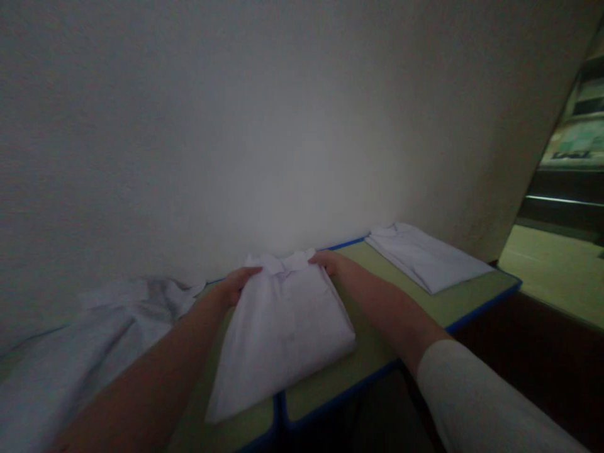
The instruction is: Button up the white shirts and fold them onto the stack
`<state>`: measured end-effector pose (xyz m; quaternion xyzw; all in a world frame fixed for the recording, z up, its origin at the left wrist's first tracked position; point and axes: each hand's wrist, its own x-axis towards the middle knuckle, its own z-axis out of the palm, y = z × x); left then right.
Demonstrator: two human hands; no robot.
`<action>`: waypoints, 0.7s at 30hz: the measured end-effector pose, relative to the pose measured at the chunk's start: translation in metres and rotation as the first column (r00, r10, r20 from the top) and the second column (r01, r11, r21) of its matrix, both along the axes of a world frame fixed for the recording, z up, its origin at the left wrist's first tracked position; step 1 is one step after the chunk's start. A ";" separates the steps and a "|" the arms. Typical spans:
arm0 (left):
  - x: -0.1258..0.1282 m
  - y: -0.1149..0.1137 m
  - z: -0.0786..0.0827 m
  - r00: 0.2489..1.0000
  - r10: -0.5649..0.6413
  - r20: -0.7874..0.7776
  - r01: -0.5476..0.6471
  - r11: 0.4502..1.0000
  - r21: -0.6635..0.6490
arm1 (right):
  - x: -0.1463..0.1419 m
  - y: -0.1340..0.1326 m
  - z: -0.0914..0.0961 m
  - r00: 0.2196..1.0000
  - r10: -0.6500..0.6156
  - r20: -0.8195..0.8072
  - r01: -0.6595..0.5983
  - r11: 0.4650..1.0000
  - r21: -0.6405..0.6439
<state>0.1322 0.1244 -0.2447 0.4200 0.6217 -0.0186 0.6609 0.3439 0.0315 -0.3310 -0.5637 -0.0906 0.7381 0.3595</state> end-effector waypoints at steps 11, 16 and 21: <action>0.163 0.012 0.101 0.810 -0.047 0.584 0.021 0.999 0.050 | 0.175 -0.050 0.109 0.897 -0.384 -0.217 0.439 0.729 0.525; 0.262 -0.028 0.113 0.638 -0.171 0.751 0.121 0.985 0.121 | 0.282 -0.103 0.167 0.835 -0.543 0.089 0.355 0.656 0.666; 0.353 -0.065 0.073 0.509 -0.091 0.856 0.207 0.978 -0.019 | 0.377 -0.156 0.196 0.753 -0.499 0.429 0.205 0.797 0.567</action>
